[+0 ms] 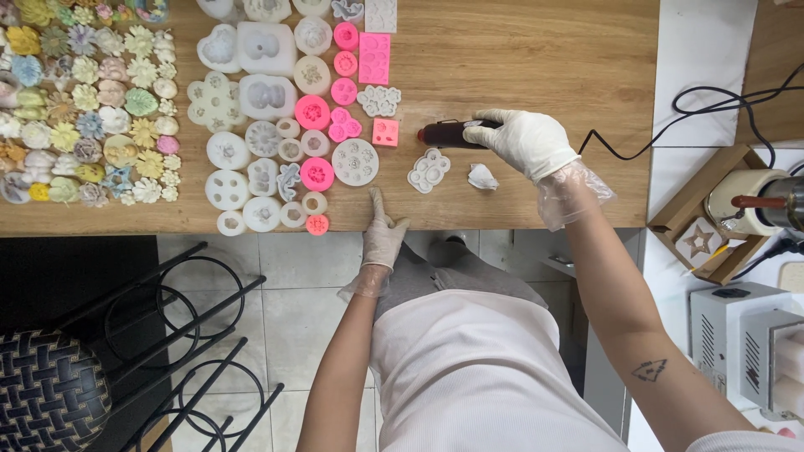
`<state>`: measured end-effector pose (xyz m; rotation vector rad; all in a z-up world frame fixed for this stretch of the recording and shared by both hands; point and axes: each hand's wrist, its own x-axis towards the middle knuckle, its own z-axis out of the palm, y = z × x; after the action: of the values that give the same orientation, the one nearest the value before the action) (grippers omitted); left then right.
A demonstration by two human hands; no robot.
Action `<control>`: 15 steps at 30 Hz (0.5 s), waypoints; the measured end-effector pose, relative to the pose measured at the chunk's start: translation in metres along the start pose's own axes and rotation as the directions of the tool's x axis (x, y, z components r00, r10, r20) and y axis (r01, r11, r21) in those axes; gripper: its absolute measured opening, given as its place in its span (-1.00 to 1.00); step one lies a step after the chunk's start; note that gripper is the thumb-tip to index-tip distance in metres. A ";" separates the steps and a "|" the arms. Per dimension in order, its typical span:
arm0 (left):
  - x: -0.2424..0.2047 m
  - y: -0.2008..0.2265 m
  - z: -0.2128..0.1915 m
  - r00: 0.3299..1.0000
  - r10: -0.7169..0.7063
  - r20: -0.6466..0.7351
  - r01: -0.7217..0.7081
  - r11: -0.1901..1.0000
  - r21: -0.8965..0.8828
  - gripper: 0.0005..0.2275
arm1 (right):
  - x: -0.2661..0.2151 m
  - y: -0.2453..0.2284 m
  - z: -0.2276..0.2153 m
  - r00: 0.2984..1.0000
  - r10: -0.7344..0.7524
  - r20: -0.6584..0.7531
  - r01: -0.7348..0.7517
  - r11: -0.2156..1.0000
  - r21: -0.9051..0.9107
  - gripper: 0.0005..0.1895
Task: Finishing and cleaning molded wax shapes using a heat gun and a cloth to smooth surfaces.
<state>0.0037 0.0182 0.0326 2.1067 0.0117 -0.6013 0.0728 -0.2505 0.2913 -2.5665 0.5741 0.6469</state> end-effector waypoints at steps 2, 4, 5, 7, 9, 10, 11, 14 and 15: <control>0.000 -0.002 0.001 1.000 0.000 -0.003 0.000 1.000 -0.020 0.00 | 0.000 -0.001 0.002 1.000 0.013 0.004 -0.013 0.999 0.041 -0.39; 0.001 -0.004 0.003 1.000 0.002 0.002 -0.002 1.000 -0.027 0.00 | 0.003 0.006 0.004 1.000 -0.004 -0.007 0.004 0.996 0.088 -0.39; 0.001 -0.005 0.003 1.000 0.002 0.006 -0.002 0.999 -0.033 0.00 | 0.004 0.008 0.006 1.000 -0.022 -0.018 0.025 0.991 0.134 -0.38; 0.001 -0.004 0.001 1.000 -0.005 0.006 0.005 1.000 -0.015 0.00 | 0.009 0.025 0.011 0.998 -0.054 -0.040 0.062 0.968 0.244 -0.37; 0.001 -0.001 0.000 1.000 -0.007 0.007 0.007 1.000 -0.001 0.00 | 0.009 0.036 0.008 0.994 -0.081 -0.070 0.100 0.933 0.346 -0.36; 0.000 0.002 -0.001 1.000 -0.017 0.012 0.017 1.000 0.004 0.00 | 0.006 0.039 0.004 0.999 0.043 -0.003 -0.038 0.896 0.442 -0.38; -0.001 0.004 -0.002 1.000 -0.027 0.017 0.027 1.000 0.009 0.00 | 0.003 0.042 0.000 0.984 0.159 0.078 -0.176 0.834 0.523 -0.41; 0.001 0.001 -0.001 1.000 -0.014 0.003 0.014 1.000 0.017 0.01 | 0.010 0.094 0.017 0.968 0.215 0.130 -0.250 0.783 0.569 -0.23; 0.000 0.002 -0.001 1.000 -0.014 0.004 0.014 1.000 0.016 0.01 | 0.008 0.106 0.026 0.968 0.216 0.130 -0.251 0.784 0.568 -0.23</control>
<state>0.0049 0.0177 0.0345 2.1218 0.0194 -0.6164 0.0197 -0.3272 0.2345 -1.9082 0.9221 0.5174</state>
